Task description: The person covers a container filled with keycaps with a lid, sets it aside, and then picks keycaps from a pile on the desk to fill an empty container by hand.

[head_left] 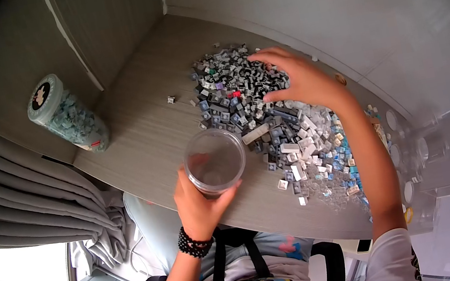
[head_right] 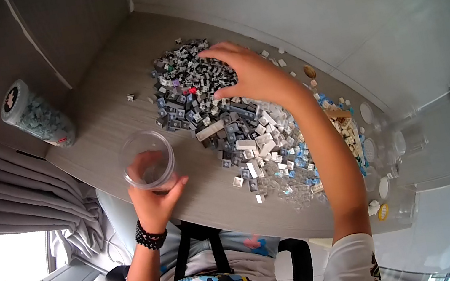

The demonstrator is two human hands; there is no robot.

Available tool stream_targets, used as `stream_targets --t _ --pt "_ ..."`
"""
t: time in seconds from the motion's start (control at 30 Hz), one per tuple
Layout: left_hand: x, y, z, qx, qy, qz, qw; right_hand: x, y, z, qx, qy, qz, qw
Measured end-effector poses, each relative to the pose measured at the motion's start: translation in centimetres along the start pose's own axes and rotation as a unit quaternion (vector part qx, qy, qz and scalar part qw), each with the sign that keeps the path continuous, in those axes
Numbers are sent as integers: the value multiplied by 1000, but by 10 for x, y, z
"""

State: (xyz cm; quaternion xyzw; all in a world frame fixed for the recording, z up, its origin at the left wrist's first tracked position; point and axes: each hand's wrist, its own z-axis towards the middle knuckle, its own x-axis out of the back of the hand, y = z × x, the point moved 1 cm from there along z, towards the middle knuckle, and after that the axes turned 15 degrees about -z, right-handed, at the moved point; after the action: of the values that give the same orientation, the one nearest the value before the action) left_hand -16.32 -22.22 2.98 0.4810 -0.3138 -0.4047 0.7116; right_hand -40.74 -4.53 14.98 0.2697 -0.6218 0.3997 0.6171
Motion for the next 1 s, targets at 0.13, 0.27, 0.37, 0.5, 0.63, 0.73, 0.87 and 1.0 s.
stream_targets --t 0.13,0.27,0.37,0.5,0.63,0.73,0.87,1.0 --pt "6 -7 -8 8 5 11 1000 -10 10 24 -17 -15 60 998" --pt "4 -11 -12 13 14 -24 1000 -42 6 31 -12 65 27 997" --pt "7 -15 -13 -3 10 12 1000 -65 11 37 -43 119 14 992" --pt "5 -14 -12 -37 -18 52 998 -77 10 43 -31 95 -84 991" --pt "4 -19 -18 -24 -26 27 999 -74 10 50 0 103 -120 987" --pt "5 -20 -17 -37 -30 31 998 -72 15 51 -33 74 -76 994" --pt "7 -16 -15 -24 -59 56 996 -77 18 50 -65 28 -55 996" --pt "4 -20 -19 -37 -17 33 999 -78 14 54 -64 44 -93 993"
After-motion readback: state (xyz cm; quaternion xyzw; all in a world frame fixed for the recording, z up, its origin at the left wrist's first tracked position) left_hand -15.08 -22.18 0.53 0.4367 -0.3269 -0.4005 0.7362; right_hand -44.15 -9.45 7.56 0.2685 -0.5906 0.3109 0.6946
